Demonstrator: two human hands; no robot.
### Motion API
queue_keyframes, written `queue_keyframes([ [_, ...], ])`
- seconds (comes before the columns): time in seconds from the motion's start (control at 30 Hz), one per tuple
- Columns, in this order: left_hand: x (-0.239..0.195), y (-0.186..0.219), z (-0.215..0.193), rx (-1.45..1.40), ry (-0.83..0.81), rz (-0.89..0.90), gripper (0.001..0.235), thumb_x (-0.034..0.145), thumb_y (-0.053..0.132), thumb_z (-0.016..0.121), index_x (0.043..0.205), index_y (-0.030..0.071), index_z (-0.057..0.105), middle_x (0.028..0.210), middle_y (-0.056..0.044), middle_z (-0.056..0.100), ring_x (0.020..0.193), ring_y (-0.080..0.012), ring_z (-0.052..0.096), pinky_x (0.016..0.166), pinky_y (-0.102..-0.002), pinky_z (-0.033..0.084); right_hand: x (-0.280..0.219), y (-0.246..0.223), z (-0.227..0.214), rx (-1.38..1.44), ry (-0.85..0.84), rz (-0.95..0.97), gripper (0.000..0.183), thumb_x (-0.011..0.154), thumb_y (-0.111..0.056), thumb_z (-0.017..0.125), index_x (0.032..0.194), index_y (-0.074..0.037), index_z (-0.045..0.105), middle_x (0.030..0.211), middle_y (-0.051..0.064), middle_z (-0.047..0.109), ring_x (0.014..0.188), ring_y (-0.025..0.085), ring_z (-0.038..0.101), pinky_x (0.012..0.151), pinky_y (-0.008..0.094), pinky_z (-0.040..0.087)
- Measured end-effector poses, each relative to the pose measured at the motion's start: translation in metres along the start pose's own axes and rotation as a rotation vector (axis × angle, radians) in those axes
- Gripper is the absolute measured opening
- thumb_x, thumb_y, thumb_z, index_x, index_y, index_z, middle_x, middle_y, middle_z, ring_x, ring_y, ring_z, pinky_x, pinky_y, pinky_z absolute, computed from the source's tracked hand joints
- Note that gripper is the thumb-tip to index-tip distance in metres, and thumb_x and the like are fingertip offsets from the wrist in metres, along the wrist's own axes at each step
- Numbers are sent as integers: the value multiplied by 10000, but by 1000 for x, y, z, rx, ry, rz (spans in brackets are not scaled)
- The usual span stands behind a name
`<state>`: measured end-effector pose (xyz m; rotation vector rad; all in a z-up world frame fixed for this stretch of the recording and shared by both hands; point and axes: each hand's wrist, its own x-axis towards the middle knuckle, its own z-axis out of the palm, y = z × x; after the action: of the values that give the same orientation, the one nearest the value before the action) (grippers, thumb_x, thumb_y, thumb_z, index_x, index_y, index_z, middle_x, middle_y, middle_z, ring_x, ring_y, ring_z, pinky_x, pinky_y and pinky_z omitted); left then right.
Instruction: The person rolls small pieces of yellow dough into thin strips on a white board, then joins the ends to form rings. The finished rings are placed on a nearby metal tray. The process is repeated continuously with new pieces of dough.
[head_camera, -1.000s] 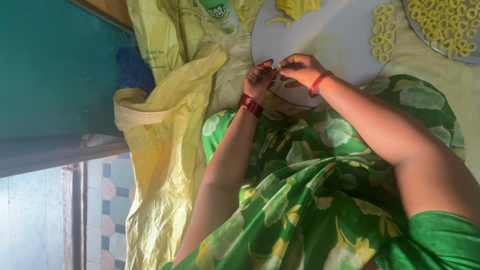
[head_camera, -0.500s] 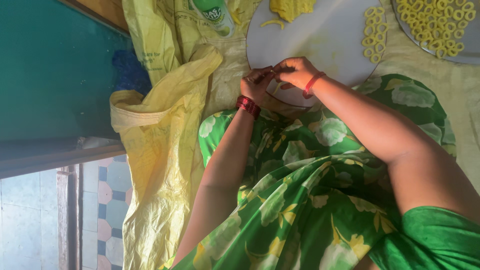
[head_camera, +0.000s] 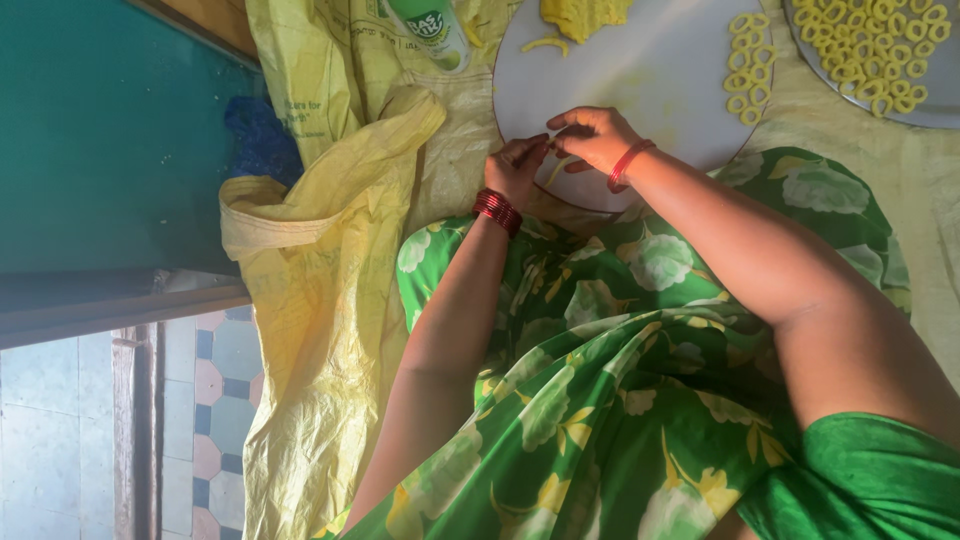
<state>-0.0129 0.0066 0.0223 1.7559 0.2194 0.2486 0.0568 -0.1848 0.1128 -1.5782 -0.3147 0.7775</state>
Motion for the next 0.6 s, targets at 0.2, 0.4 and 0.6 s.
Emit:
queue_keyframes([
  [0.2,5,-10,-2,-125,-63,-69,186,948,150,769,1094,34,768,1012,-71,798,920,-136,738,834,-279,593,-1,2,1,-109,-28,-75,377,978,-79,635,1353,-66,602,1133,73,716,1054,166,715,851,338,648],
  [0.4,-1,7,-3,158,-22,12,232,920,162,756,1133,73,773,1081,-71,770,941,-158,743,829,-278,590,0,4,1,-41,-44,-79,427,973,-67,635,1394,-78,569,1113,92,699,1013,179,713,847,359,654],
  [0.6,-7,13,0,162,69,51,211,919,173,770,1087,46,780,1016,-82,777,847,-167,741,764,-298,598,-5,-3,-1,41,12,18,507,949,-60,634,1439,-73,505,1103,91,731,997,193,739,854,369,654],
])
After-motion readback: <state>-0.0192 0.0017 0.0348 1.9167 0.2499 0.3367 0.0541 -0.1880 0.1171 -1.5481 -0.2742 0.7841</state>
